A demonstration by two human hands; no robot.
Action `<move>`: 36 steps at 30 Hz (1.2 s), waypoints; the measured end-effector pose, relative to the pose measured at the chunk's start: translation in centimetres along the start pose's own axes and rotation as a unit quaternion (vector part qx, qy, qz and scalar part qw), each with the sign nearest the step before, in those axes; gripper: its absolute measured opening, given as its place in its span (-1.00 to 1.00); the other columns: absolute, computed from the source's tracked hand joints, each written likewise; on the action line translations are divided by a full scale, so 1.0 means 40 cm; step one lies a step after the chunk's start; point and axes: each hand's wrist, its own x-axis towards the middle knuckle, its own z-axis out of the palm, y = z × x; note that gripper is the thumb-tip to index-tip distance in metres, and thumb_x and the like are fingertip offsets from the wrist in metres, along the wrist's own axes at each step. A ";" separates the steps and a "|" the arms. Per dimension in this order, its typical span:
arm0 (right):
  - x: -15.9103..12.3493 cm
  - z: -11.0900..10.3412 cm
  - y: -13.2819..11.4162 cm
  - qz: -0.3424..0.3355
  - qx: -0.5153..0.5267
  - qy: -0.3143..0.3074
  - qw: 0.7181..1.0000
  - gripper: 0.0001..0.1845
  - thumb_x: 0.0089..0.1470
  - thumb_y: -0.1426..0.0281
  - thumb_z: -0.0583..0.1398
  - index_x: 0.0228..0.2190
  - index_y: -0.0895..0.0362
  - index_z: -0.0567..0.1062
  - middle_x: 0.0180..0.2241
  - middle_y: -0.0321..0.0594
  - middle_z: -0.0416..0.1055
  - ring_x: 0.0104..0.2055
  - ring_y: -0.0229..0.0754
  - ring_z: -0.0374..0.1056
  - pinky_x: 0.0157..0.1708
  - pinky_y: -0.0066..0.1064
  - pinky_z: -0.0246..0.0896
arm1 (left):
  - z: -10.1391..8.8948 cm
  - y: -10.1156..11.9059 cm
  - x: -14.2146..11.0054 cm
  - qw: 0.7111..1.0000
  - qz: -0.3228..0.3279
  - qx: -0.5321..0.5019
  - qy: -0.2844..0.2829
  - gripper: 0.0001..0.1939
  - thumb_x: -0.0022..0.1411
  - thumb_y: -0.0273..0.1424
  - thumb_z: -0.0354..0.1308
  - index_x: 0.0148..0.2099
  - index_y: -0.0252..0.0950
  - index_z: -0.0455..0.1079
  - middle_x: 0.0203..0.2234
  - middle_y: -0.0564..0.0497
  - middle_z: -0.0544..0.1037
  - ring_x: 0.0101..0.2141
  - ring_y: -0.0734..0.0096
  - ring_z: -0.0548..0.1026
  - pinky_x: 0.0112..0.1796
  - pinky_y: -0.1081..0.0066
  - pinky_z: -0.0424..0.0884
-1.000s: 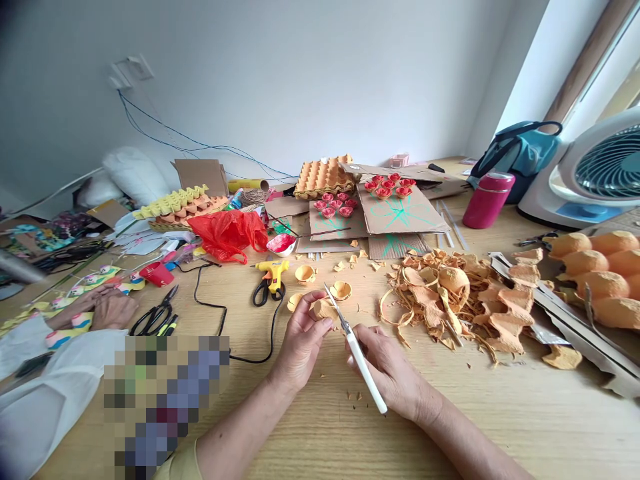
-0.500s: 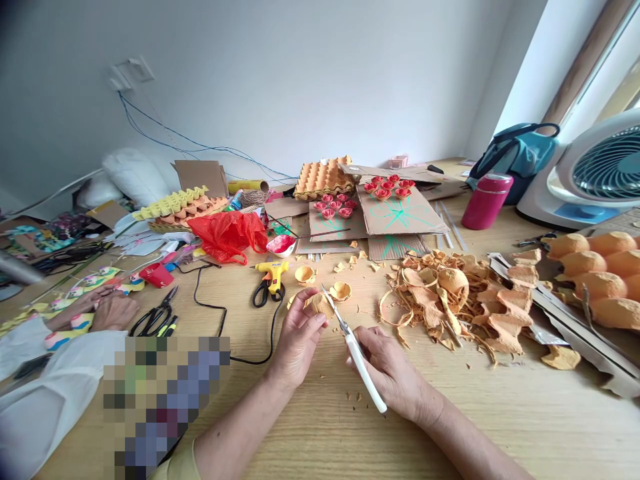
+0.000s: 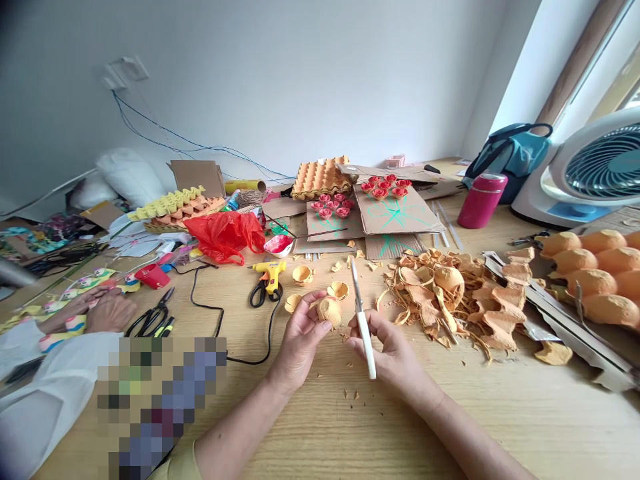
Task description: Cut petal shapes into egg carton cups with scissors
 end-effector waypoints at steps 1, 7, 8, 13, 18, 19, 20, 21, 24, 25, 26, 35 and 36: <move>0.002 0.001 -0.001 0.000 0.020 0.012 1.000 -0.62 0.08 0.03 0.24 -0.26 0.07 0.39 -0.37 -0.25 0.40 -0.33 -0.16 0.30 -0.35 -0.35 0.25 | 0.004 -0.003 -0.003 1.000 -0.004 0.004 -0.010 -0.51 0.05 -0.38 0.38 0.02 -0.19 0.34 -0.18 -0.01 0.55 -0.18 0.40 0.47 -0.07 0.37 0.32; 0.009 0.002 -0.016 0.001 0.046 0.085 0.995 -0.54 -0.04 -0.02 0.30 -0.31 0.04 0.35 -0.37 -0.30 0.34 -0.42 -0.22 0.24 -0.44 -0.39 0.23 | 0.016 -0.016 -0.012 0.997 -0.030 0.014 -0.063 -0.50 0.03 -0.40 0.39 0.02 -0.19 0.33 -0.19 -0.01 0.55 -0.15 0.35 0.48 -0.03 0.33 0.32; 0.008 0.001 -0.016 -0.001 0.049 0.085 0.995 -0.54 -0.05 -0.02 0.31 -0.32 0.04 0.35 -0.37 -0.31 0.33 -0.43 -0.23 0.22 -0.45 -0.39 0.22 | 0.015 -0.018 -0.012 0.997 -0.035 0.015 -0.072 -0.50 0.04 -0.39 0.39 0.02 -0.20 0.34 -0.19 -0.02 0.54 -0.14 0.34 0.48 -0.03 0.33 0.31; -0.003 -0.005 0.001 -0.009 0.044 0.005 0.999 -0.63 0.02 0.12 0.33 -0.27 0.05 0.36 -0.40 -0.34 0.30 -0.43 -0.26 0.21 -0.45 -0.43 0.19 | -0.002 -0.024 -0.008 0.995 -0.064 0.016 -0.071 -0.64 0.11 -0.23 0.33 -0.09 -0.26 0.40 -0.27 -0.03 0.52 -0.24 0.37 0.45 -0.16 0.37 0.31; -0.006 -0.006 0.005 -0.026 -0.011 -0.009 1.000 -0.73 0.08 0.21 0.30 -0.30 0.06 0.35 -0.36 -0.30 0.35 -0.31 -0.19 0.29 -0.31 -0.39 0.24 | -0.013 -0.020 0.000 0.992 -0.100 0.022 -0.068 -0.69 0.03 -0.33 0.37 -0.19 -0.25 0.39 -0.41 0.06 0.45 -0.36 0.47 0.35 -0.27 0.43 0.23; -0.005 -0.007 0.003 -0.029 -0.018 -0.004 0.999 -0.74 0.09 0.21 0.30 -0.31 0.06 0.36 -0.36 -0.30 0.36 -0.29 -0.18 0.30 -0.29 -0.38 0.25 | -0.013 -0.018 0.001 0.992 -0.106 0.023 -0.072 -0.66 0.01 -0.36 0.39 -0.17 -0.25 0.40 -0.43 0.08 0.44 -0.38 0.48 0.34 -0.28 0.43 0.22; -0.003 -0.008 -0.001 -0.032 -0.024 0.000 0.999 -0.75 0.10 0.21 0.29 -0.31 0.06 0.36 -0.36 -0.29 0.37 -0.29 -0.18 0.31 -0.27 -0.37 0.25 | -0.013 -0.015 0.002 0.991 -0.109 0.024 -0.073 -0.63 -0.02 -0.38 0.40 -0.14 -0.24 0.40 -0.45 0.10 0.43 -0.41 0.50 0.32 -0.29 0.43 0.21; -0.002 -0.010 -0.005 -0.035 -0.032 0.006 0.999 -0.76 0.11 0.21 0.28 -0.31 0.06 0.36 -0.35 -0.29 0.38 -0.28 -0.17 0.32 -0.26 -0.36 0.26 | -0.013 -0.013 0.002 0.991 -0.111 0.026 -0.071 -0.61 -0.04 -0.39 0.40 -0.13 -0.24 0.41 -0.47 0.11 0.42 -0.42 0.51 0.31 -0.29 0.44 0.21; 0.001 -0.019 -0.015 -0.040 -0.072 0.027 0.996 -0.76 0.12 0.19 0.25 -0.31 0.07 0.36 -0.33 -0.26 0.39 -0.28 -0.16 0.32 -0.25 -0.35 0.26 | -0.013 -0.010 0.005 0.992 -0.105 0.033 -0.054 -0.59 -0.04 -0.40 0.40 -0.10 -0.25 0.44 -0.46 0.10 0.43 -0.42 0.52 0.32 -0.28 0.44 0.21; 0.002 -0.022 -0.018 -0.040 -0.091 0.035 0.994 -0.76 0.12 0.18 0.24 -0.32 0.07 0.35 -0.34 -0.26 0.38 -0.29 -0.16 0.31 -0.27 -0.35 0.25 | -0.014 -0.011 0.007 0.993 -0.102 0.034 -0.046 -0.60 -0.03 -0.39 0.39 -0.10 -0.27 0.46 -0.45 0.10 0.44 -0.42 0.52 0.32 -0.29 0.45 0.21; 0.002 -0.025 -0.019 -0.039 -0.113 0.041 0.992 -0.76 0.13 0.18 0.23 -0.33 0.07 0.35 -0.36 -0.27 0.37 -0.31 -0.16 0.29 -0.29 -0.35 0.24 | -0.015 -0.012 0.009 0.994 -0.099 0.034 -0.037 -0.63 -0.03 -0.38 0.38 -0.12 -0.28 0.47 -0.45 0.09 0.44 -0.41 0.53 0.32 -0.29 0.45 0.21; -0.002 -0.031 -0.012 -0.061 -0.327 -0.015 0.943 -0.77 0.20 0.28 0.10 -0.48 0.08 0.30 -0.53 -0.31 0.32 -0.45 -0.20 0.17 -0.35 -0.33 0.08 | -0.032 -0.015 0.029 0.996 -0.054 -0.021 0.073 -0.73 -0.12 -0.42 0.43 -0.39 -0.31 0.40 -0.49 0.13 0.40 -0.41 0.55 0.33 -0.29 0.49 0.26; -0.001 -0.031 -0.011 -0.069 -0.350 -0.022 0.934 -0.74 0.21 0.27 0.10 -0.50 0.08 0.27 -0.55 -0.32 0.31 -0.47 -0.20 0.16 -0.34 -0.33 0.06 | -0.033 -0.014 0.030 0.995 -0.052 -0.025 0.076 -0.73 -0.13 -0.41 0.43 -0.40 -0.31 0.40 -0.50 0.13 0.41 -0.41 0.55 0.33 -0.29 0.49 0.26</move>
